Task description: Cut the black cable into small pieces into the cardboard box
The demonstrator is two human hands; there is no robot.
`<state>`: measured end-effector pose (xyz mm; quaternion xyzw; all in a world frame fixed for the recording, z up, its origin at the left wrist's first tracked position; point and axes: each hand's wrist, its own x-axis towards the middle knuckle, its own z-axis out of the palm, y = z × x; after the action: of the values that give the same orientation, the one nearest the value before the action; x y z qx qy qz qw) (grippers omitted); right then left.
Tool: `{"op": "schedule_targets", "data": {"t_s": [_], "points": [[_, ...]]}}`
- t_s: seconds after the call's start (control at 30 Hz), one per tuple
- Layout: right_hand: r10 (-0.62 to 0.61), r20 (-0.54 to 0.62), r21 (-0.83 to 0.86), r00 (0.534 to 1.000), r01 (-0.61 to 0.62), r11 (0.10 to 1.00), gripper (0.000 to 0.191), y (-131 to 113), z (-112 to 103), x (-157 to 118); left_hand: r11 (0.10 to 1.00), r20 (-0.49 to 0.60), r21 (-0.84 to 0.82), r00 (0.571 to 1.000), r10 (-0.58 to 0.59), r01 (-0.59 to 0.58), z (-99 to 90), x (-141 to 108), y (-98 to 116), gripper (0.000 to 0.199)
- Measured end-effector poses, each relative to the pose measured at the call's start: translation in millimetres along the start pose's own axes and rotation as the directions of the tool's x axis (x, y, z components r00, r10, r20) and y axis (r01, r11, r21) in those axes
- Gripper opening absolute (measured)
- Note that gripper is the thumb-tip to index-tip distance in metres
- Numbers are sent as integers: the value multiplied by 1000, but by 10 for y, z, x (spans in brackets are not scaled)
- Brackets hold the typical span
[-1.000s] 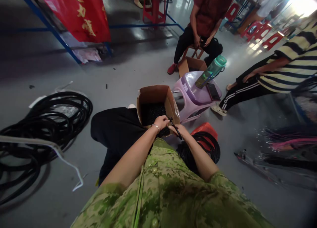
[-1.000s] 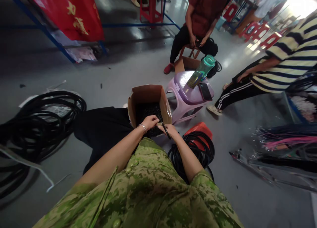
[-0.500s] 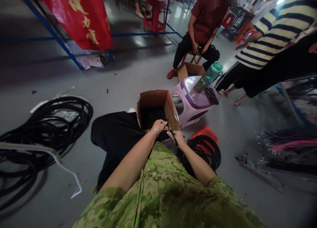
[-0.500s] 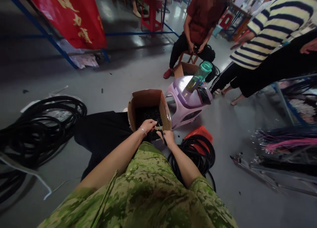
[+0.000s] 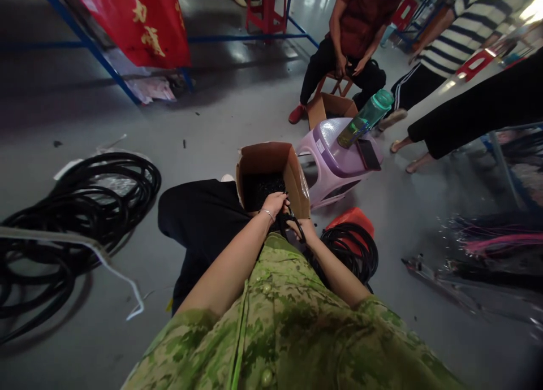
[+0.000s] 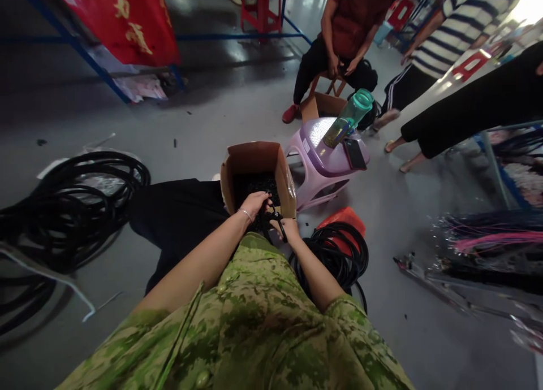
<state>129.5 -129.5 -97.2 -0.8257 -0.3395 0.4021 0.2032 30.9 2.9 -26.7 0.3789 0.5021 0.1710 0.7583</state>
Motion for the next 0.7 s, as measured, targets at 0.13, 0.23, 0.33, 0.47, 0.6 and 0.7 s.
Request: {"op": "schedule_targets", "data": {"t_s": [0.13, 0.23, 0.33, 0.47, 0.6, 0.7], "points": [[23, -16, 88, 1000, -21, 996, 51, -13, 25, 0, 1000, 18, 23, 1000, 1, -1, 35, 30, -38, 13], [25, -27, 137, 999, -21, 990, 49, 6, 51, -12, 1000, 38, 10, 999, -2, 2, 36, 55, -88, 14], [19, -39, 173, 999, -12, 985, 48, 38, 69, -29, 998, 81, -54, 996, -32, 37, 11, 53, -109, 15], [-5, -44, 201, 999, 14, 979, 47, 39, 70, -58, 995, 183, -44, 980, -78, 88, -33, -20, -65, 14], [14, -36, 221, 999, -6, 975, 46, 5, 62, -75, 991, 250, 28, 959, -135, 132, -33, -105, -15, 18], [25, -37, 225, 999, -16, 974, 46, -1, 59, -70, 996, 271, -38, 960, -64, 77, -17, -113, -10, 20]]}}
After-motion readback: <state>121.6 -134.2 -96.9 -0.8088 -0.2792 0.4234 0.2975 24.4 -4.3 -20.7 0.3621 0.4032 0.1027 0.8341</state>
